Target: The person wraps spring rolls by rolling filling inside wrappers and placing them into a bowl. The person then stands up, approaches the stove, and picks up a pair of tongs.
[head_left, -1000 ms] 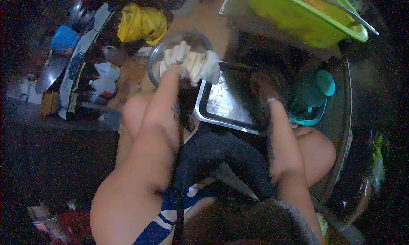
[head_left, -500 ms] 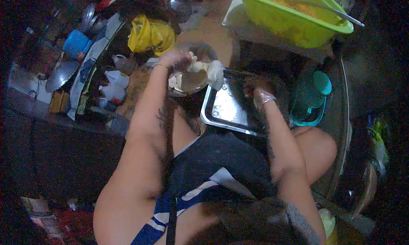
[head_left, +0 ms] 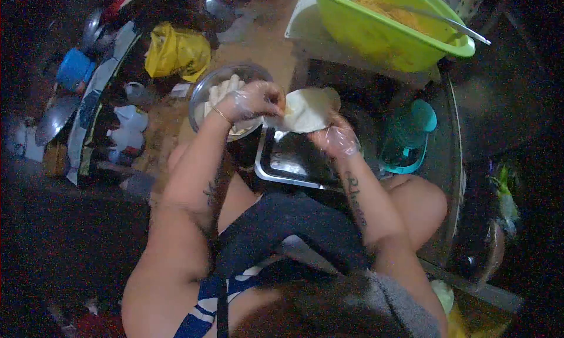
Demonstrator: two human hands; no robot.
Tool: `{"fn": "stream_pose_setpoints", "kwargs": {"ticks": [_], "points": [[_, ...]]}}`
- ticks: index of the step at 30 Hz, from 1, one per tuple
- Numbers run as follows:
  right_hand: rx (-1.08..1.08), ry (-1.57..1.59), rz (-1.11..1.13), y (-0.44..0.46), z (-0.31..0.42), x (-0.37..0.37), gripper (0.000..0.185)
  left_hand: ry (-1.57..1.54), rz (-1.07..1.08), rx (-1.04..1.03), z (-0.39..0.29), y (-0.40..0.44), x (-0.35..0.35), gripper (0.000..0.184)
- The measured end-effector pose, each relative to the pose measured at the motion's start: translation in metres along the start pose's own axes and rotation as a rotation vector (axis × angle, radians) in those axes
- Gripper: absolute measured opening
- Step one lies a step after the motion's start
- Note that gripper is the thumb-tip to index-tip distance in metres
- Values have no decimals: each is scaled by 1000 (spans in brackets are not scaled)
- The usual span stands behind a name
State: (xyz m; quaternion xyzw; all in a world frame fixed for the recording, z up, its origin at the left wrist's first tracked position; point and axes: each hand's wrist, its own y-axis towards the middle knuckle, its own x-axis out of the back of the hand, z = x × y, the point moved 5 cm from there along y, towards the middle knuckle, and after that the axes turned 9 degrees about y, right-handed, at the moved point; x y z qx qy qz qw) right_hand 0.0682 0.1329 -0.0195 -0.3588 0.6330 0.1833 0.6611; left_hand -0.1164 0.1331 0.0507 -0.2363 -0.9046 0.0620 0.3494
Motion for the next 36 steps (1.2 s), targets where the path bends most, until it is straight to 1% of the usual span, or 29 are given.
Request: {"fn": "stream_pose_setpoints", "kwargs": {"ticks": [1, 2, 3, 5, 7, 8, 9, 10, 11, 12, 13, 16, 17, 19, 20, 22, 23, 25, 27, 28, 29, 30, 31, 32, 34, 35, 36], "points": [[69, -66, -50, 9, -8, -8, 55, 58, -27, -33, 22, 7, -6, 18], [90, -57, -71, 10, -20, -10, 52, 111, -53, -78, 38, -6, -11, 21], [110, -48, -92, 11, -32, -12, 49, 162, -140, -55, 39, -9, -3, 22], [33, 136, -70, 27, -19, 11, 48, 265, -312, -2, 30, -10, 15, 24], [-65, 310, -7, 4, -5, 27, 47, 331, -526, -59, -6, -25, 6, 32], [-116, 400, 19, 6, -2, 33, 47, 361, -628, -83, -13, -26, 9, 37], [-66, 79, -102, -5, -9, 20, 44, 145, -618, -89, -5, -18, -4, 41], [-16, -243, -222, -23, -21, -16, 41, 22, -500, -88, -8, -13, -9, 41], [38, -567, -338, -34, -24, -34, 39, -101, -379, -89, -14, -9, -14, 41], [89, -699, -321, -30, -16, -31, 38, -224, -254, -92, -17, -4, -17, 42], [148, -842, -291, -30, 5, -18, 37, -126, -244, -111, -20, 3, -24, 37], [316, -1242, -221, -13, 61, 21, 37, -89, -199, 22, -33, 4, -27, 37], [371, -1375, -199, -13, 69, 24, 37, -125, -200, 27, -33, 5, -29, 37], [398, -1273, -226, -26, 58, 6, 42, -195, -207, 37, -29, 7, -33, 38], [411, -1223, -234, -31, 54, -2, 44, -184, -220, 27, -24, 10, -34, 40], [451, -1073, -31, -25, 60, 18, 45, -155, -250, 9, -13, 16, -36, 42], [470, -994, 68, -23, 66, 29, 45, -54, -348, 29, -9, 16, -34, 43], [336, -663, -59, -32, 52, 23, 46, 150, -544, 72, -9, 12, -30, 46], [244, -360, -156, -34, 30, 8, 44, 204, -651, 110, -7, 13, -27, 50], [213, -349, -168, -34, 22, 4, 42, 230, -705, 129, -8, 12, -25, 52], [199, -365, -169, -31, 22, 11, 39, 199, -622, 171, -5, 13, -28, 51], [233, -632, -110, -23, 25, 20, 36, 168, -538, 213, -19, 4, -25, 51], [310, -944, -50, -11, 33, 36, 34, 137, -455, 253, -27, -1, -29, 51], [434, -1252, -1, 0, 42, 56, 31, 178, -489, 206, -30, 0, -35, 49], [493, -1498, -65, 7, 47, 80, 27, 261, -556, 113, -35, 1, -49, 46], [476, -1617, -131, 8, 50, 89, 27, 285, -589, 75, -40, -1, -52, 37], [468, -1737, -178, -1, 41, 75, 27, 308, -592, 67, -40, 1, -54, 35]]}}
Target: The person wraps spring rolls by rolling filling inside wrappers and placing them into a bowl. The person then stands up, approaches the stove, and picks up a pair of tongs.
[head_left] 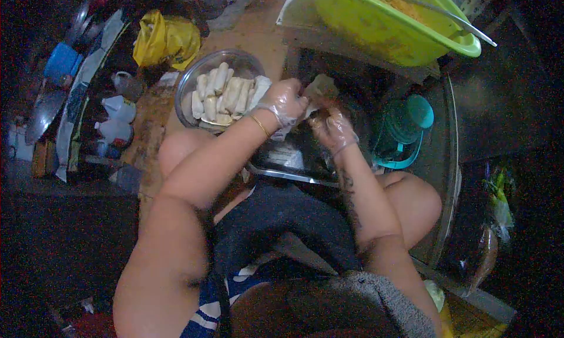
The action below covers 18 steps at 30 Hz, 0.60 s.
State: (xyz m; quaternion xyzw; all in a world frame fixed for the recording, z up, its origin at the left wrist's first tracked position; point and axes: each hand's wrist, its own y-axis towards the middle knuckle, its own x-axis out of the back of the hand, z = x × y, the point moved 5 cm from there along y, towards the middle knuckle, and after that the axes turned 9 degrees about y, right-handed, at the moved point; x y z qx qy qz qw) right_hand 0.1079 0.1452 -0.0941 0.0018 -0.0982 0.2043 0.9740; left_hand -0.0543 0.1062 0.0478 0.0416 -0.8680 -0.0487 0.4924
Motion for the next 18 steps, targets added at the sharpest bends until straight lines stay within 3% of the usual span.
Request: {"fn": "stream_pose_setpoints", "kwargs": {"ticks": [3, 5, 7, 9, 12, 15, 18], "points": [[1, -379, -1, -44, 111, -9, 31, 51, 3, -24, -1, 2, -5, 29], [-283, 410, -105, -26, 60, -12, 34, 70, 31, -18, -3, 0, -6, 26], [-282, 333, -92, -26, 66, -12, 39, 82, -3, -7, -3, 1, -6, 26], [14, -607, 33, -36, 93, -5, 45, 48, -4, 23, 1, 1, -7, 27], [-54, -463, -38, -26, 68, -7, 38, -77, 39, 60, 14, 6, -13, 29], [202, -602, -31, -24, 64, -7, 34, -126, 9, -14, 17, 6, -19, 31], [0, -184, -19, -4, 15, -12, 45, -17, -55, -89, 9, 3, -23, 30]]}}
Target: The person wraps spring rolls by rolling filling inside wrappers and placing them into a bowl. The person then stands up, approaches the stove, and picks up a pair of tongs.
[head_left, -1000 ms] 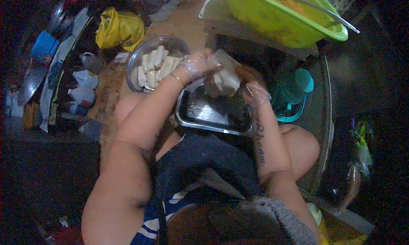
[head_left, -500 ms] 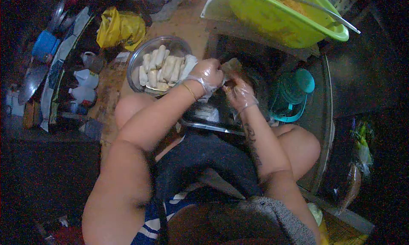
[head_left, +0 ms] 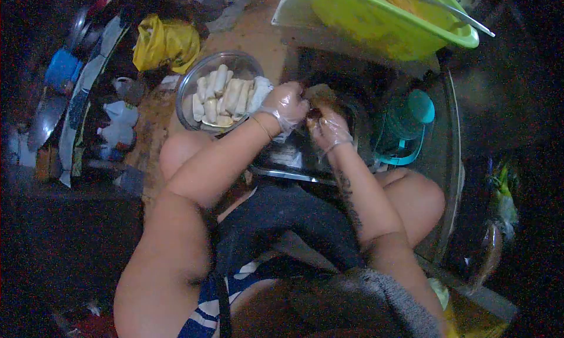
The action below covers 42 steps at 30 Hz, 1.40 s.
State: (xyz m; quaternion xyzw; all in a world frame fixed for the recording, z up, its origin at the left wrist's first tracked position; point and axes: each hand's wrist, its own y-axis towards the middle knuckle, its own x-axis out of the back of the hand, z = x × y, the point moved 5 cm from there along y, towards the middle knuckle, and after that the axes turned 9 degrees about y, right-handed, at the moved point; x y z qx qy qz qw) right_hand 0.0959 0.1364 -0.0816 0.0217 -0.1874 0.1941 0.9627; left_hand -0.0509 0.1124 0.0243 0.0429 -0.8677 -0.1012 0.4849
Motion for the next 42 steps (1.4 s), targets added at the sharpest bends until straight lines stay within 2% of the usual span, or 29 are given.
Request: {"fn": "stream_pose_setpoints", "kwargs": {"ticks": [2, 4, 5, 9, 10, 11, 13, 14, 15, 17, 18, 19, 20, 21, 23, 24, 26, 28, 29, 30, 32, 33, 36, 37, 38, 40, 41, 42], "points": [[-181, 178, -9, -4, 4, -1, 47, 87, 73, 69, -16, -3, 13, 29], [-272, 154, -11, -10, 5, 1, 46, 120, 73, 65, -22, -6, 14, 28], [-264, 62, -7, -8, -1, 2, 45, 137, 73, 63, -24, -7, 14, 27], [-202, 13, -93, 2, -28, -1, 25, 135, 19, 96, -21, -7, 11, 23], [-184, -57, -90, -2, -12, -2, 23, 114, 26, 126, -16, -6, 10, 22], [-159, -255, -34, -16, 6, 4, 26, 96, 26, 156, -18, -8, 10, 22], [-126, -579, 115, -31, 101, 18, 33, -11, 89, 166, -4, 0, 4, 21], [-89, -659, 149, -33, 123, 21, 35, -64, 120, 170, 9, 4, 0, 21], [-28, -666, 131, -29, 121, 23, 37, 476, 30, -415, 7, 4, -6, 23], [120, -692, 90, -12, 92, 26, 41, 256, -21, -360, 19, 4, 4, 20], [127, -672, 70, -6, 87, 29, 43, 146, -45, -331, 24, 5, 8, 18], [126, -651, 50, -4, 87, 35, 45, 234, -126, -493, 2, -5, 34, 14], [133, -632, 37, -4, 87, 41, 47, 18, -94, -415, 12, -3, 32, 13], [-65, -574, 22, -10, 96, 50, 48, -196, -61, -334, 18, -2, 32, 13], [80, -498, -45, -4, 86, 57, 45, -858, 140, -60, 29, -2, 21, 13], [152, -460, -78, -2, 84, 60, 44, -1165, 170, 112, 31, -4, 20, 14], [79, -261, -202, -21, 111, 70, 41, -1549, 233, 338, 26, -7, 23, 12], [80, 136, -208, -17, 97, 78, 39, -1551, 225, 332, 33, -5, 27, 13], [117, 432, -150, 3, 59, 86, 39, -1552, 221, 330, 37, -3, 29, 13], [152, 728, -88, 8, 59, 88, 39, -1550, 182, 357, 41, -2, 32, 14], [79, 1347, 5, 12, 50, 90, 39, -1541, 102, 412, 50, 0, 41, 15], [35, 1656, 56, 10, 53, 92, 39, -1671, 123, 249, 58, 8, 40, 19], [150, 1217, -58, 12, 47, 100, 42, -1748, -31, 359, 77, 14, 62, 22], [185, 1069, -92, 14, 44, 102, 43, -1757, -51, 373, 88, 14, 69, 30], [219, 922, -125, 16, 41, 104, 44, -1817, -19, 291, 93, 14, 74, 32], [232, 811, -144, 20, 29, 106, 45, -1926, 47, 124, 82, 13, 91, 38], [213, 846, -131, 23, 22, 105, 46, -1865, -27, 104, 80, 10, 96, 44], [171, 947, -115, 22, 22, 103, 46, -1885, 18, 83, 83, 11, 97, 44]]}}
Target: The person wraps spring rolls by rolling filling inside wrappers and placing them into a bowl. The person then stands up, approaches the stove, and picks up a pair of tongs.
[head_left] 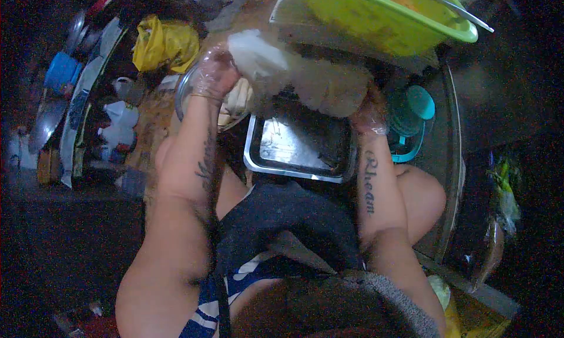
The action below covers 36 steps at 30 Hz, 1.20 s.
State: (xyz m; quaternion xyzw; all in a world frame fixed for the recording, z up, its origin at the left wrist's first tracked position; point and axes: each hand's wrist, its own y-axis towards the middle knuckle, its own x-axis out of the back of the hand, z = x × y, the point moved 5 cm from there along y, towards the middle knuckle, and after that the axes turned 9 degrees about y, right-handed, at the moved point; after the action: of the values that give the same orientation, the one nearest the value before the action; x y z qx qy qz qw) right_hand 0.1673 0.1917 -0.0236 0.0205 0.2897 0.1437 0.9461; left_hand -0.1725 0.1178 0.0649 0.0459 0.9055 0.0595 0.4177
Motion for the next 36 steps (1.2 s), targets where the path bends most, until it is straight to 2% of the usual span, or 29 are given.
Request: {"fn": "stream_pose_setpoints", "kwargs": {"ticks": [2, 3, 5, 8, 9, 12, 13, 15, 16, 17, 19, 21, 22, 23, 24, 25, 27, 29, 32, 33, 36], "points": [[-109, 260, -53, -9, 8, -17, 47, -34, 76, 39, -5, 1, 9, 45], [-175, 422, -88, -14, 13, -27, 48, 14, -40, 16, -8, -2, 6, 44], [-169, 429, 15, -17, 19, -35, 50, 111, -270, -31, -17, -13, -10, 42], [-125, 363, 38, -17, 22, -38, 53, 146, -313, -106, -31, -12, 14, 29], [-105, 327, 24, -16, 24, -39, 54, 442, -265, -206, -39, -15, 14, 28], [-178, 332, 140, -21, 26, -48, 53, 462, -365, -133, -46, -18, 26, 31], [-230, 369, 204, -23, 28, -57, 52, 505, -485, -22, -47, -17, 46, 33], [-327, 446, 327, -27, 29, -75, 49, 1640, -625, 177, -53, -10, 55, 34], [-264, 309, 330, -26, 28, -76, 49, 2212, -651, 290, -57, -8, 48, 35], [-199, 173, 331, -25, 26, -74, 48, 2198, -658, 377, -44, -13, 47, 41], [-67, -99, 317, -24, 19, -71, 47, 1951, -371, 97, -7, -4, 54, 43], [67, -371, 305, -23, 16, -72, 46, 1018, -238, 329, 47, -33, 6, 40], [-148, 98, 236, -25, 9, -76, 45, 546, -168, 413, 69, -45, -18, 39], [-361, 567, 157, -29, 5, -86, 45, 520, -69, 544, 87, -46, -17, 35], [-571, 1039, 62, -36, 2, -91, 44, 547, 10, 549, 96, -50, -29, 31], [-526, 975, 64, -34, 0, -91, 43, 568, 100, 454, 91, -50, -36, 29], [-430, 868, 69, -34, -6, -72, 42, 641, 130, 386, 92, -43, -41, 26], [-400, 793, 42, -38, -14, -50, 42, 728, 13, 431, 96, -31, -23, 24], [-341, 634, -9, -37, -16, -42, 42, 903, -160, 291, 72, -25, -38, 22], [-320, 575, -30, -37, -16, -45, 42, 1087, -126, 250, 67, -18, -36, 22], [-350, 647, 74, -38, -14, -63, 41, 1233, -234, 188, 66, -18, -31, 23]]}}
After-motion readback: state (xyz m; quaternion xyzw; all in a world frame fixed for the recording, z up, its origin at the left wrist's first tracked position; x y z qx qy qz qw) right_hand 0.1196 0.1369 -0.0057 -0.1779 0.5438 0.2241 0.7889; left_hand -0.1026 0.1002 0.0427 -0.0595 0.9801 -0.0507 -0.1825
